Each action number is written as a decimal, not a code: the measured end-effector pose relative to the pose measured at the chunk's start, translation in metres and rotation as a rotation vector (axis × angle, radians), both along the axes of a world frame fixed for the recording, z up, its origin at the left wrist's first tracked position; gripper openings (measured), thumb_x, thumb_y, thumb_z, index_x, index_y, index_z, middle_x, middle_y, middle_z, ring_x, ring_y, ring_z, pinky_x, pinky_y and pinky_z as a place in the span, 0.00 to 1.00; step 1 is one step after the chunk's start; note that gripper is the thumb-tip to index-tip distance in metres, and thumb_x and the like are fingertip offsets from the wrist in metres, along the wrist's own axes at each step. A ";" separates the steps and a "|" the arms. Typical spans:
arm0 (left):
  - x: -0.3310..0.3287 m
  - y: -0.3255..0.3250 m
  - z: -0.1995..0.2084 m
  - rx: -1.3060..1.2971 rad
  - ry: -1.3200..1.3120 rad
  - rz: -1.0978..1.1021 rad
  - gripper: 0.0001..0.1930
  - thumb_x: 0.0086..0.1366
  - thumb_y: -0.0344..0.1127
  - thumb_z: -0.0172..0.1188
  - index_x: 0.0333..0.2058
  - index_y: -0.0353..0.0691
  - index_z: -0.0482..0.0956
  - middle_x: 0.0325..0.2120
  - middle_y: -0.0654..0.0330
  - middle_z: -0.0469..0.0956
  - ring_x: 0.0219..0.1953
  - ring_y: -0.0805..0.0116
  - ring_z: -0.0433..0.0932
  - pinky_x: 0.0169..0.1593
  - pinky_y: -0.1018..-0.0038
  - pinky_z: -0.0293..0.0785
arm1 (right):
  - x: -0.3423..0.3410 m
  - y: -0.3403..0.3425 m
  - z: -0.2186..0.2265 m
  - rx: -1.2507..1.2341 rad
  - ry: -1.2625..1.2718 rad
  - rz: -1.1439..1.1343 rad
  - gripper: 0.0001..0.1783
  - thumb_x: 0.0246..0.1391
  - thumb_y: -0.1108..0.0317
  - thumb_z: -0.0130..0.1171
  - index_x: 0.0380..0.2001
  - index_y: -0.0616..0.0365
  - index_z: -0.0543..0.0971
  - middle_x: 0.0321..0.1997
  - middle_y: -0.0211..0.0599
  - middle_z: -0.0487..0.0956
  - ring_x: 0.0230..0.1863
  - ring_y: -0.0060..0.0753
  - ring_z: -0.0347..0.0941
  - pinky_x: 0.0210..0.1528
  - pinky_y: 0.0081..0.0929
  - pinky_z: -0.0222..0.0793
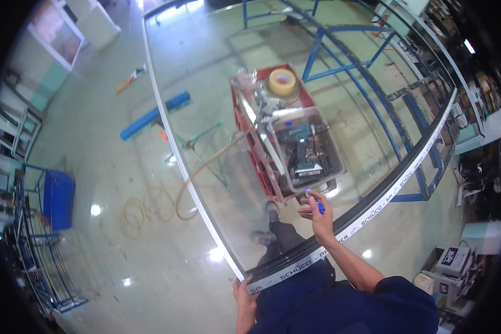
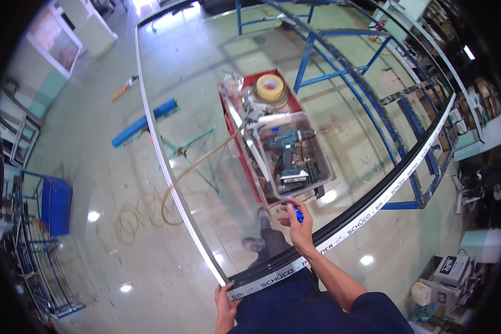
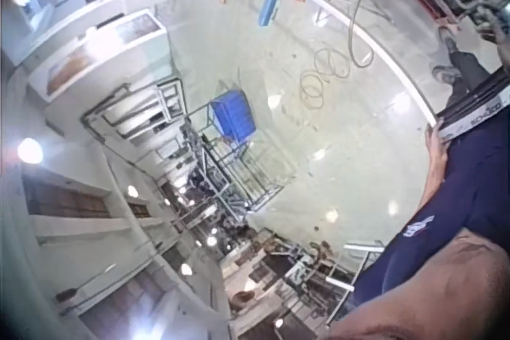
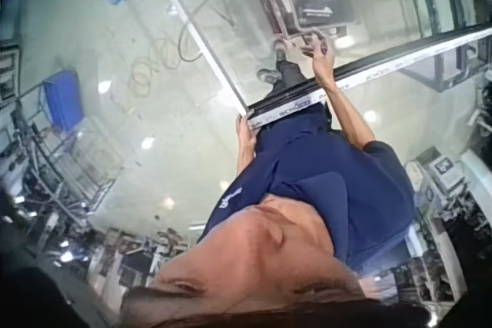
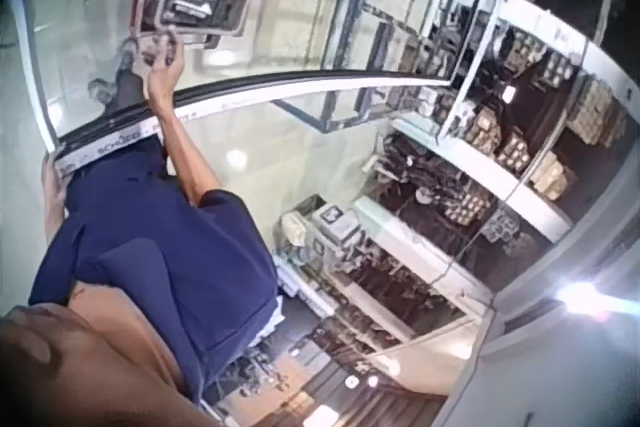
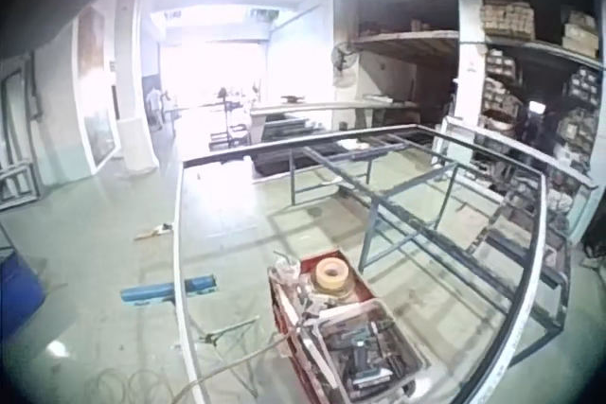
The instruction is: The person aligns a metal profile onto a window frame and marks it with a blue marker. They then use a pneumatic drill to fasten the profile and a cordless drill to create holes in the frame. The person handles various tools and components on a red cart in a workshop setting.
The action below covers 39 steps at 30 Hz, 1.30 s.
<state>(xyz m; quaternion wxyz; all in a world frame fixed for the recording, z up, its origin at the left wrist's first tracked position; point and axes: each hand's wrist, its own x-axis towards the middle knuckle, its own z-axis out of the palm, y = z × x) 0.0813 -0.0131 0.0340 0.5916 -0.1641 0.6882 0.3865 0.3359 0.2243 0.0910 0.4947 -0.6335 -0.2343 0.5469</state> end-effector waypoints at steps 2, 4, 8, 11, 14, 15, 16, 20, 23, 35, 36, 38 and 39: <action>-0.005 -0.006 0.000 0.043 -0.033 -0.038 0.33 0.63 0.31 0.64 0.66 0.46 0.62 0.57 0.50 0.70 0.58 0.46 0.73 0.51 0.38 0.78 | 0.003 0.022 -0.011 0.141 -0.127 -0.050 0.14 0.71 0.67 0.57 0.56 0.57 0.75 0.43 0.39 0.84 0.37 0.28 0.84 0.39 0.25 0.79; -0.003 0.005 0.024 0.022 -0.016 -0.053 0.22 0.69 0.30 0.60 0.60 0.42 0.68 0.49 0.54 0.77 0.51 0.54 0.80 0.50 0.49 0.80 | 0.010 0.064 -0.063 0.301 -0.300 -0.025 0.13 0.70 0.69 0.57 0.55 0.56 0.75 0.42 0.37 0.85 0.39 0.26 0.84 0.40 0.26 0.79; -0.001 0.011 0.075 0.056 -0.081 -0.091 0.32 0.68 0.36 0.62 0.68 0.41 0.62 0.54 0.50 0.75 0.49 0.51 0.80 0.47 0.57 0.83 | 0.006 0.191 -0.094 0.276 -0.870 -0.012 0.20 0.56 0.65 0.69 0.49 0.52 0.73 0.43 0.44 0.83 0.50 0.48 0.81 0.55 0.47 0.69; -0.006 -0.006 0.064 -0.022 -0.049 -0.158 0.40 0.69 0.48 0.62 0.75 0.48 0.56 0.62 0.49 0.71 0.52 0.42 0.80 0.46 0.57 0.85 | 0.013 0.280 -0.138 0.015 -1.272 0.067 0.32 0.51 0.52 0.70 0.55 0.49 0.71 0.53 0.51 0.81 0.61 0.57 0.73 0.69 0.64 0.51; -0.012 -0.038 0.051 -0.107 0.073 -0.056 0.35 0.70 0.49 0.62 0.71 0.51 0.63 0.62 0.54 0.73 0.51 0.47 0.81 0.46 0.61 0.83 | 0.003 0.325 -0.163 -0.216 -1.402 0.116 0.48 0.51 0.53 0.68 0.72 0.55 0.61 0.59 0.57 0.78 0.65 0.62 0.70 0.76 0.68 0.37; -0.012 -0.037 0.058 -0.112 0.126 -0.015 0.34 0.70 0.49 0.62 0.72 0.51 0.63 0.63 0.54 0.72 0.53 0.47 0.80 0.50 0.59 0.81 | 0.003 0.336 -0.173 -0.249 -1.424 0.136 0.48 0.51 0.55 0.68 0.72 0.57 0.60 0.58 0.56 0.79 0.65 0.60 0.70 0.77 0.69 0.35; -0.017 -0.042 0.055 -0.118 0.159 0.003 0.34 0.71 0.50 0.62 0.72 0.52 0.63 0.65 0.53 0.70 0.56 0.48 0.78 0.53 0.58 0.79 | 0.014 0.347 -0.199 -0.225 -1.430 0.068 0.47 0.50 0.59 0.68 0.71 0.57 0.61 0.53 0.54 0.82 0.62 0.57 0.73 0.78 0.68 0.33; -0.032 -0.098 0.019 -0.216 0.263 0.124 0.33 0.73 0.52 0.60 0.72 0.52 0.63 0.70 0.53 0.66 0.63 0.49 0.76 0.62 0.54 0.75 | -0.010 0.367 -0.239 -0.175 -1.477 -0.038 0.31 0.49 0.68 0.68 0.56 0.54 0.69 0.34 0.43 0.85 0.49 0.48 0.81 0.80 0.61 0.37; -0.032 -0.113 -0.006 -0.197 0.337 0.208 0.31 0.75 0.51 0.58 0.71 0.48 0.64 0.69 0.51 0.67 0.61 0.49 0.77 0.59 0.57 0.77 | -0.004 0.375 -0.247 -0.184 -1.479 -0.039 0.31 0.47 0.68 0.69 0.55 0.52 0.70 0.35 0.43 0.85 0.49 0.48 0.81 0.79 0.57 0.42; -0.027 0.091 0.100 0.406 0.736 -0.294 0.24 0.75 0.40 0.59 0.65 0.38 0.72 0.48 0.48 0.82 0.40 0.60 0.85 0.47 0.66 0.81 | -0.081 0.159 -0.059 0.732 -0.904 0.220 0.23 0.38 0.66 0.76 0.38 0.54 0.76 0.42 0.43 0.75 0.45 0.47 0.70 0.55 0.46 0.64; -0.019 0.113 0.114 0.508 0.580 -0.250 0.23 0.76 0.41 0.58 0.63 0.36 0.74 0.44 0.50 0.85 0.39 0.61 0.85 0.48 0.67 0.81 | -0.094 0.111 -0.047 0.607 -0.477 0.371 0.23 0.38 0.66 0.78 0.36 0.53 0.76 0.42 0.42 0.76 0.42 0.41 0.71 0.48 0.40 0.67; -0.004 0.138 0.127 0.574 0.377 -0.218 0.23 0.76 0.43 0.59 0.62 0.35 0.75 0.42 0.51 0.85 0.39 0.64 0.84 0.48 0.67 0.81 | -0.104 0.031 0.018 0.811 -0.738 0.615 0.27 0.45 0.60 0.77 0.47 0.56 0.79 0.47 0.42 0.83 0.56 0.51 0.76 0.67 0.56 0.61; -0.001 0.142 0.130 0.604 0.288 -0.196 0.23 0.76 0.44 0.59 0.62 0.34 0.76 0.40 0.52 0.86 0.39 0.65 0.84 0.49 0.68 0.81 | -0.114 -0.006 0.039 0.836 -0.780 0.563 0.25 0.44 0.61 0.78 0.44 0.56 0.79 0.44 0.42 0.83 0.54 0.51 0.77 0.67 0.57 0.62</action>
